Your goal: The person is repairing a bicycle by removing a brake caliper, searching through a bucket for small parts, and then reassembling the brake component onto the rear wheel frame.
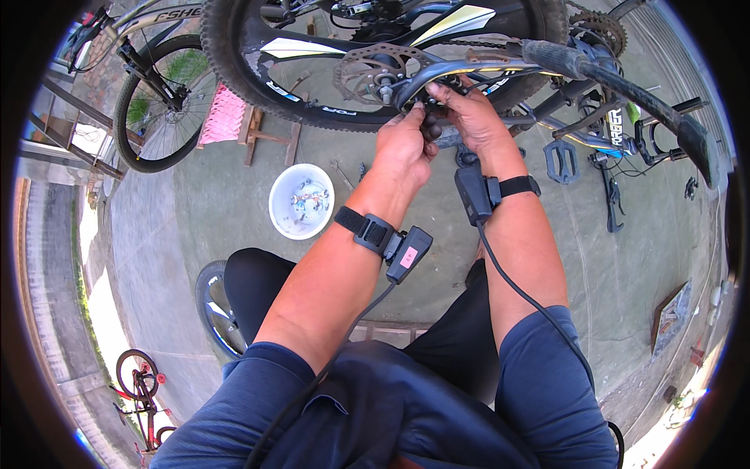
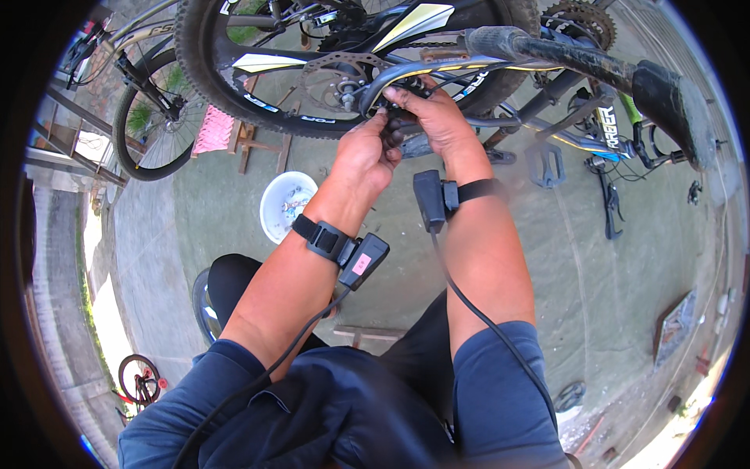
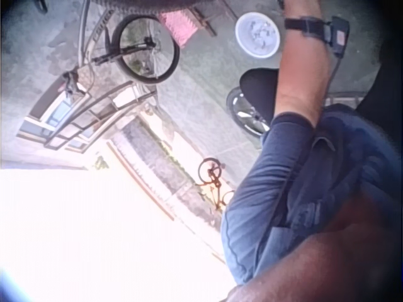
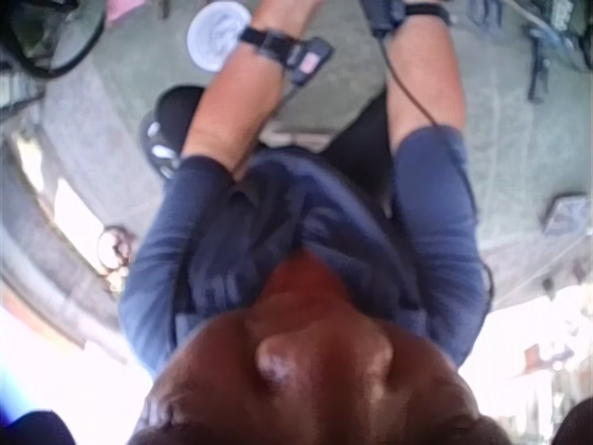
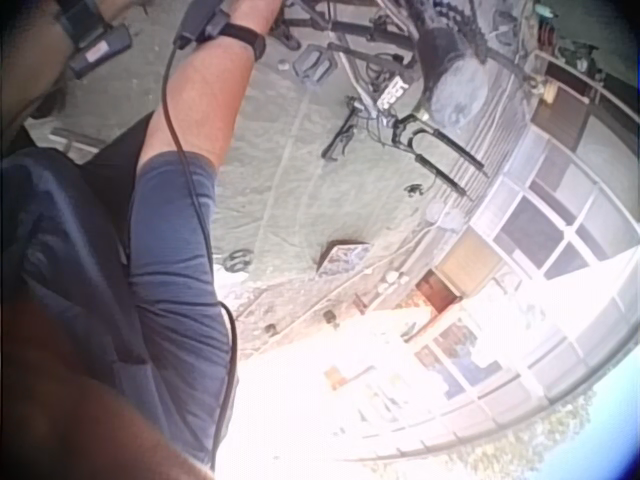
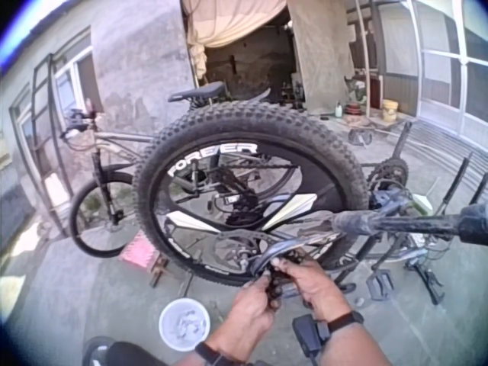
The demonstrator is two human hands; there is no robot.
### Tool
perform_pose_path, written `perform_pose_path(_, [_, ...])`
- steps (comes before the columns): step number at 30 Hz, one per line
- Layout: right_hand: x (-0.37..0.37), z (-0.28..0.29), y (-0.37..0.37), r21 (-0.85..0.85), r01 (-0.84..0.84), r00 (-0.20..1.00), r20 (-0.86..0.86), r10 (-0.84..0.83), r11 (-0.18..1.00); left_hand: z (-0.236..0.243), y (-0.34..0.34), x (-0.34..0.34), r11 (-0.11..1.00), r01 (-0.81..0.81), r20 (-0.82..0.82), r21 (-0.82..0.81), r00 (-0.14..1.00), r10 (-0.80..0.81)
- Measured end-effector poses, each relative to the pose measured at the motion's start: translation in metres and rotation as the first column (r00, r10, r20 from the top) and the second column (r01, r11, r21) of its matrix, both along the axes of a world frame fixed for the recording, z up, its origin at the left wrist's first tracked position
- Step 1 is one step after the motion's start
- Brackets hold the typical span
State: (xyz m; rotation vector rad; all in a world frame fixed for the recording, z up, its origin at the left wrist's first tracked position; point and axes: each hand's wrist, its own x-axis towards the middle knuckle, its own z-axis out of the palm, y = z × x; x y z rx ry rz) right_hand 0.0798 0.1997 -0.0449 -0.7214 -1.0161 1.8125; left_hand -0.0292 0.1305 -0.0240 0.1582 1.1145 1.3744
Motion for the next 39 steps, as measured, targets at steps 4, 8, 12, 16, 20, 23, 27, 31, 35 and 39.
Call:
perform_pose_path(4, [0.0,-0.002,0.003,0.007,-0.001,1.0,0.019,0.0,1.0,-0.001,0.0,-0.007,1.0,0.02,0.067,0.021,0.998,-0.022])
perform_pose_path(8, [0.001,-0.005,0.003,0.011,-0.012,0.999,0.038,0.011,1.0,0.002,-0.004,-0.01,0.999,0.037,0.124,0.019,0.991,-0.039])
perform_pose_path(12, [0.0,-0.004,0.003,0.01,-0.008,1.0,0.02,0.007,1.0,0.0,0.0,-0.012,1.0,0.027,0.084,0.006,0.996,-0.028])
perform_pose_path(16, [-0.001,-0.002,0.002,-0.003,0.009,1.0,0.001,-0.009,1.0,-0.001,0.004,-0.008,1.0,0.012,0.076,0.015,0.997,-0.013])
perform_pose_path(20, [-0.001,0.001,0.0,-0.016,0.006,1.0,-0.006,-0.007,1.0,-0.003,0.005,-0.005,1.0,-0.027,0.076,0.01,0.997,0.026])
perform_pose_path(23, [-0.001,0.001,0.0,-0.015,0.011,1.0,-0.01,-0.011,1.0,-0.002,0.007,-0.001,0.998,-0.065,0.045,0.002,0.997,0.065])
perform_pose_path(27, [-0.001,0.002,0.0,-0.016,0.02,1.0,0.0,-0.02,1.0,-0.001,0.008,0.003,0.997,-0.073,-0.004,-0.019,0.997,0.073])
perform_pose_path(31, [-0.001,-0.001,-0.001,-0.026,0.025,1.0,-0.008,-0.026,0.999,0.0,0.005,0.003,0.998,-0.043,0.013,-0.037,0.999,0.043])
perform_pose_path(35, [-0.001,0.003,-0.001,-0.011,0.018,1.0,-0.006,-0.018,1.0,0.001,0.002,-0.004,1.0,-0.005,0.106,-0.02,0.994,0.007])
perform_pose_path(39, [-0.001,-0.002,0.003,-0.002,0.006,1.0,0.002,-0.006,1.0,0.001,0.001,-0.009,1.0,0.011,0.186,0.004,0.982,-0.012])
